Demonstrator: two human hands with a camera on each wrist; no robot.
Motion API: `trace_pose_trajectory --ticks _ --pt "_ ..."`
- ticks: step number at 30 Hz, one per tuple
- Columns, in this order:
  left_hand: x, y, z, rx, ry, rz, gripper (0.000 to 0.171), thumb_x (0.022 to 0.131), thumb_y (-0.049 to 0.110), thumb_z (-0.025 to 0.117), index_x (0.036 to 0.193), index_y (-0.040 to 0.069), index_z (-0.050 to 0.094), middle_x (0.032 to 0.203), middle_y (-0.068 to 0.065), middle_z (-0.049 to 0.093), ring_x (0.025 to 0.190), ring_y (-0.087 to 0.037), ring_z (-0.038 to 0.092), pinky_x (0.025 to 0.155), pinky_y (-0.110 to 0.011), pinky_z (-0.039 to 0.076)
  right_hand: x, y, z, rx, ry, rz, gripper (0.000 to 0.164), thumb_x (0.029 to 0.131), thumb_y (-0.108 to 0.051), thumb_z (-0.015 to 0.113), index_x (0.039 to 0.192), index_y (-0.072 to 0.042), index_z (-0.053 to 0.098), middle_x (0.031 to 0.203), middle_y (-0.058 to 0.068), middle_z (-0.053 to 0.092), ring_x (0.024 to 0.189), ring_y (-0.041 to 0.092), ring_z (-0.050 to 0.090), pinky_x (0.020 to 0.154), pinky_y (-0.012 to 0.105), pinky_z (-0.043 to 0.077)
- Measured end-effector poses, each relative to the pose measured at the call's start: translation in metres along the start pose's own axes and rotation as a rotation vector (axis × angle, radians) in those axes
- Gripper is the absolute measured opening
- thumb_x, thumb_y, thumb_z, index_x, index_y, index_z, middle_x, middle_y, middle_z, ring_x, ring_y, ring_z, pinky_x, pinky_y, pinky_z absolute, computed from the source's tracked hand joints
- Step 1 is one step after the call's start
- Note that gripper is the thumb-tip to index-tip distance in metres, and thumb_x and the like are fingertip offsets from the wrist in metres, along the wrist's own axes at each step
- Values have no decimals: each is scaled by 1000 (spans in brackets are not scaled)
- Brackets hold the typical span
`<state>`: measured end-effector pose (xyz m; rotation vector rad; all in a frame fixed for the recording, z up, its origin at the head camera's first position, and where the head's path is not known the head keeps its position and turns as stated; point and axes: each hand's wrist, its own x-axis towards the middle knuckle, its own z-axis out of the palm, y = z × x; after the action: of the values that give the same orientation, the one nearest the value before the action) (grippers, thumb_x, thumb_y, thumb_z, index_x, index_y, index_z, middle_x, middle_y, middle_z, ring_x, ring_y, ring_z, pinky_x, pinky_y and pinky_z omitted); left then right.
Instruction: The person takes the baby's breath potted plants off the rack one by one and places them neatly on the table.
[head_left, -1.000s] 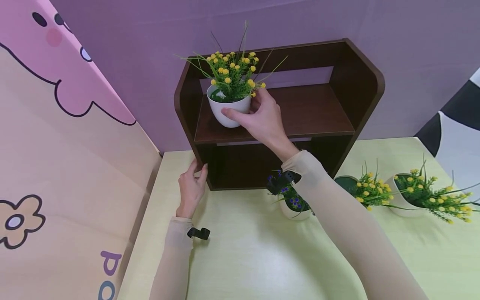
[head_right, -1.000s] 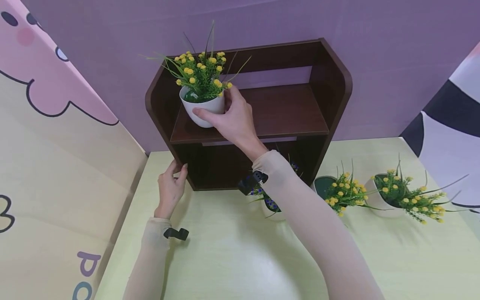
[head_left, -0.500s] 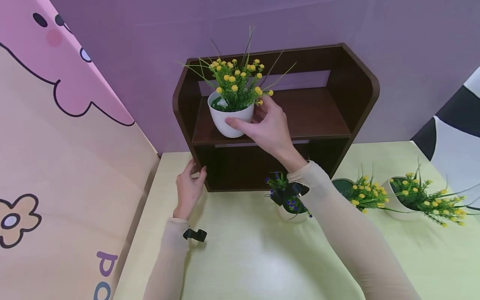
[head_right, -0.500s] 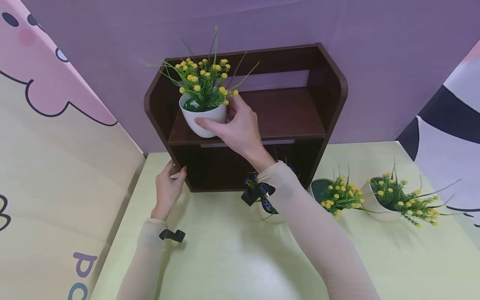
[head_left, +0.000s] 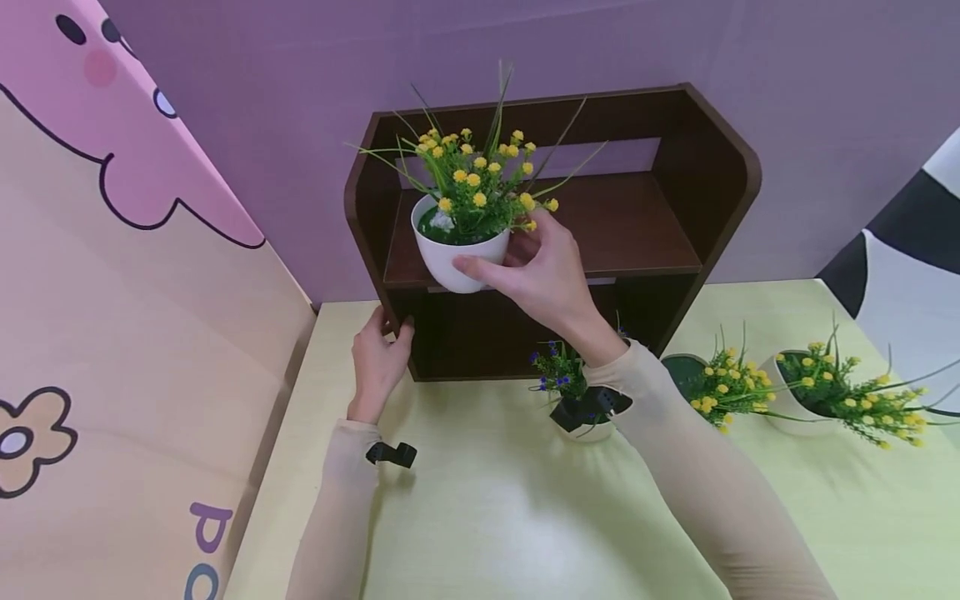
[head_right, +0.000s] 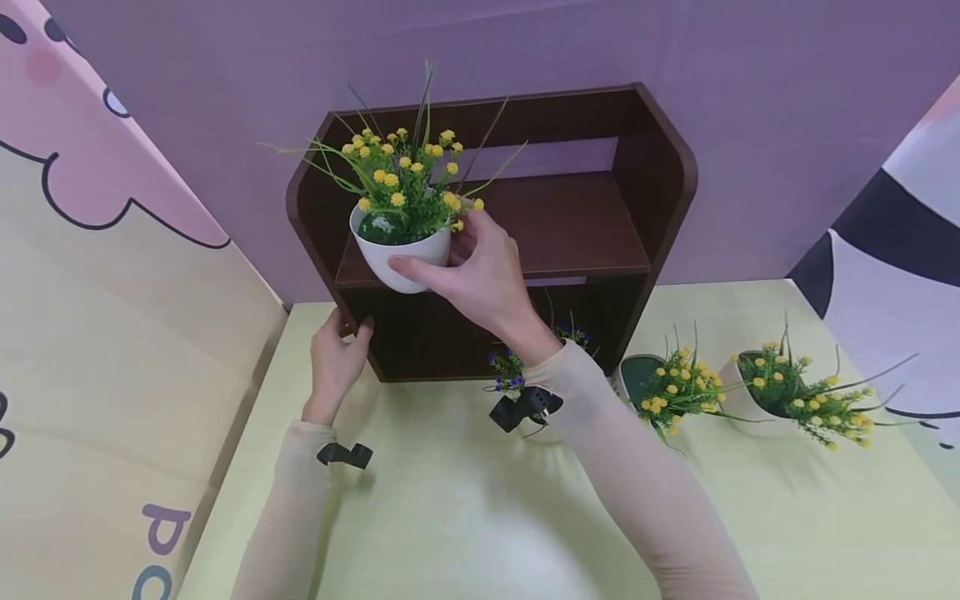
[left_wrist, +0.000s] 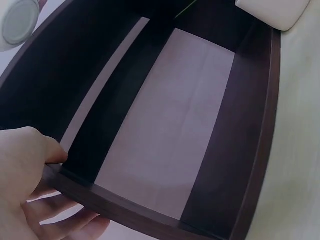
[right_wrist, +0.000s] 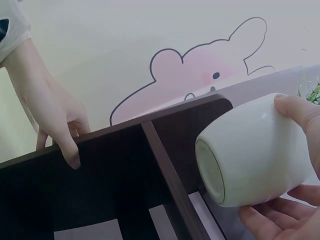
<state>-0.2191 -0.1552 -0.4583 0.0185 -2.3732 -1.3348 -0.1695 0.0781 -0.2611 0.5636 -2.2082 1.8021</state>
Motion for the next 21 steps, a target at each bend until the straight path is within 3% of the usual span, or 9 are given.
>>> trace_pose_trajectory --ticks 5,9,12,16,21 --pt "2 6 -1 -15 28 -14 23 94 32 62 111 17 65 116 -13 73 84 -27 76 69 -43 61 -6 -1 -1 46 -11 -9 70 75 -10 85 137 -10 52 133 9 63 116 23 68 96 36 56" --pt "2 9 0 -47 52 -1 32 96 30 59 123 14 59 119 -12 71 98 -28 73 77 -45 61 -11 1 0 64 -23 -5 69 75 -8 85 136 -9 53 132 11 64 116 25 68 96 36 56" --pt "2 7 4 0 51 30 33 99 32 53 124 11 55 101 -14 71 92 -31 70 71 -45 58 -12 5 0 48 -34 -3 69 75 -7 85 136 -7 53 131 13 64 115 27 69 95 37 56" --pt "1 3 9 126 51 91 30 102 35 45 106 7 57 70 -13 62 67 -34 61 54 -43 43 -10 18 0 22 -37 -4 71 73 -8 86 136 -9 53 131 10 64 112 25 70 93 37 57" --pt "1 -1 10 165 56 126 30 103 33 44 100 6 57 64 -12 57 60 -34 58 51 -42 41 -9 33 -2 2 -33 -18 70 73 -16 88 135 -14 55 128 5 66 107 21 72 90 34 59"
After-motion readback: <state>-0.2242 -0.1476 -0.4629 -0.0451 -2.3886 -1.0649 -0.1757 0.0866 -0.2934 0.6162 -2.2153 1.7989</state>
